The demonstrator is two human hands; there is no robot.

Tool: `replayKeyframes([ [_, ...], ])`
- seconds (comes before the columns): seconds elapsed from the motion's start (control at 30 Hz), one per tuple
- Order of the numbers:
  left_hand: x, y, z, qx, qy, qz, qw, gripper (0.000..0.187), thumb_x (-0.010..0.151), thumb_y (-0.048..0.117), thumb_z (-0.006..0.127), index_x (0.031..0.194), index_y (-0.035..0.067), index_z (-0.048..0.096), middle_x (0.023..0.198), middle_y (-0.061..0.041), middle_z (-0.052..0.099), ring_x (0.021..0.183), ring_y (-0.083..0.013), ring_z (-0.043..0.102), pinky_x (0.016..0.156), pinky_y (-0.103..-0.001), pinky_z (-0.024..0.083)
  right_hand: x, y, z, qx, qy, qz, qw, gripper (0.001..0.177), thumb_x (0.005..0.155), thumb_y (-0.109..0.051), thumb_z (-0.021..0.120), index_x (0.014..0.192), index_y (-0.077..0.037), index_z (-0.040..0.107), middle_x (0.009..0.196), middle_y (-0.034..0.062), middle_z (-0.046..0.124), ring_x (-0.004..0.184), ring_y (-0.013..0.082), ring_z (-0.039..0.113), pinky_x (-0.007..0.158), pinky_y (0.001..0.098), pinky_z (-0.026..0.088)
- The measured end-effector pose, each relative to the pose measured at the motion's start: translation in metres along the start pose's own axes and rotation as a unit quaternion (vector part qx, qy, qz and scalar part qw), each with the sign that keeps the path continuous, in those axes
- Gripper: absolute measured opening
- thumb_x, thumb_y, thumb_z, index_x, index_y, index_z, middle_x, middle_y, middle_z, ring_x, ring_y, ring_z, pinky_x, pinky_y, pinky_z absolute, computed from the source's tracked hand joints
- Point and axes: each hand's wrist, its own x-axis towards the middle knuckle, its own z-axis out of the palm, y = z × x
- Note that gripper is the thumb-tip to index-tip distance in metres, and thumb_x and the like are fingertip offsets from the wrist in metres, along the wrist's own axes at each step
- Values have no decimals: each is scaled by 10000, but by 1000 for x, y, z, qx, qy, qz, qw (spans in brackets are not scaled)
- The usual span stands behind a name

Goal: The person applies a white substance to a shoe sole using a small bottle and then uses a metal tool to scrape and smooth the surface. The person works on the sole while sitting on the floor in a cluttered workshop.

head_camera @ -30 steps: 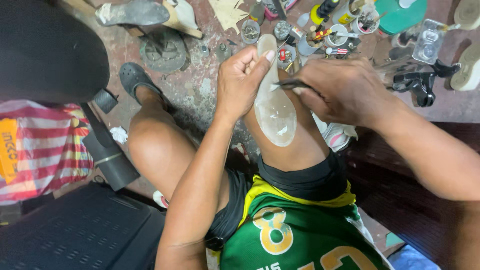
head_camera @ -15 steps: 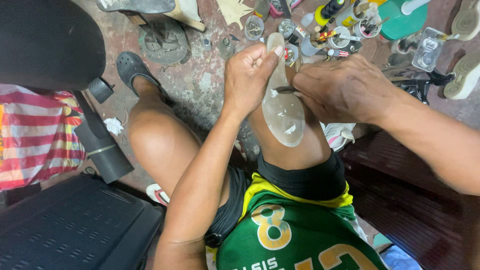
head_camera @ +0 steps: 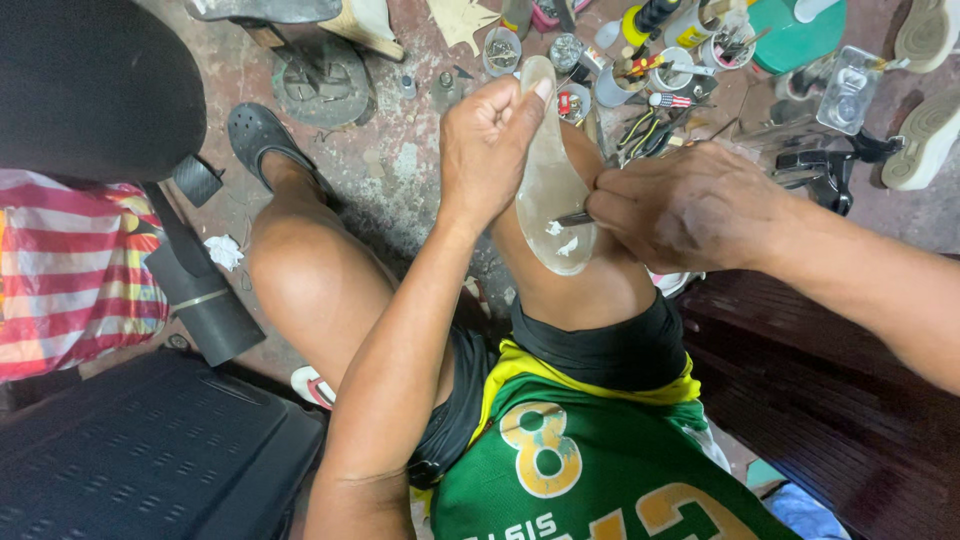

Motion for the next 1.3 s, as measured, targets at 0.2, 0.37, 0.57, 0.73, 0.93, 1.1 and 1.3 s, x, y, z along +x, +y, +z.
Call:
replayKeyframes([
  [0.2, 7, 3, 1, -62, 7, 14, 998, 410, 1009, 246, 700, 700, 48, 516, 624, 48, 444, 623, -43, 377, 537, -284, 339, -10, 9, -2, 53, 4, 182, 982, 270, 948, -283, 670, 1086, -71, 577, 809, 97, 648, 755, 350, 683, 654, 474, 537],
  [0.37, 15, 3, -3, -45, -56, 14, 997, 411, 965, 237, 760, 656, 57, 556, 602, 46, 559, 564, -25, 478, 532, -243, 411, -14, 12, -14, 108, 118, 148, 976, 216, 955, -212, 687, 1083, -62, 599, 904, 144, 649, 796, 374, 660, 672, 463, 518],
  [0.57, 13, -3, -8, -122, -109, -12, 986, 335, 984, 235, 739, 722, 67, 616, 630, 58, 573, 583, -10, 473, 533, -223, 381, -5, 11, -13, 157, 163, 96, 969, 310, 909, -119, 677, 1204, -30, 648, 877, 150, 673, 733, 357, 673, 633, 452, 521],
  [0.73, 12, -8, -13, -119, -132, -21, 984, 382, 1006, 245, 742, 717, 73, 561, 629, 80, 499, 590, -8, 400, 524, -232, 329, 5, 8, 3, 97, 143, 124, 977, 236, 972, -218, 754, 1000, -27, 618, 821, 130, 645, 769, 355, 658, 658, 449, 518],
  [0.93, 19, -12, -17, -149, -163, -33, 975, 268, 1001, 213, 750, 795, 66, 660, 684, 97, 530, 638, -8, 412, 553, -236, 336, 16, 8, 4, -12, 213, 37, 976, 224, 957, -259, 759, 933, -68, 644, 891, 110, 562, 741, 300, 641, 661, 407, 546],
  [1.1, 22, -13, -17, -167, -179, -48, 968, 237, 989, 200, 745, 816, 49, 687, 689, 102, 535, 638, -14, 401, 553, -242, 329, 23, 4, -1, -24, 192, 31, 981, 252, 977, -247, 764, 888, -68, 610, 844, 92, 509, 734, 272, 648, 590, 409, 509],
  [1.3, 19, -9, -15, -100, -144, -11, 985, 313, 991, 210, 749, 750, 46, 634, 652, 96, 499, 628, -19, 397, 550, -249, 347, 24, 2, 3, -2, 186, 36, 982, 216, 945, -207, 743, 908, -67, 584, 876, 79, 536, 805, 278, 664, 625, 418, 519],
])
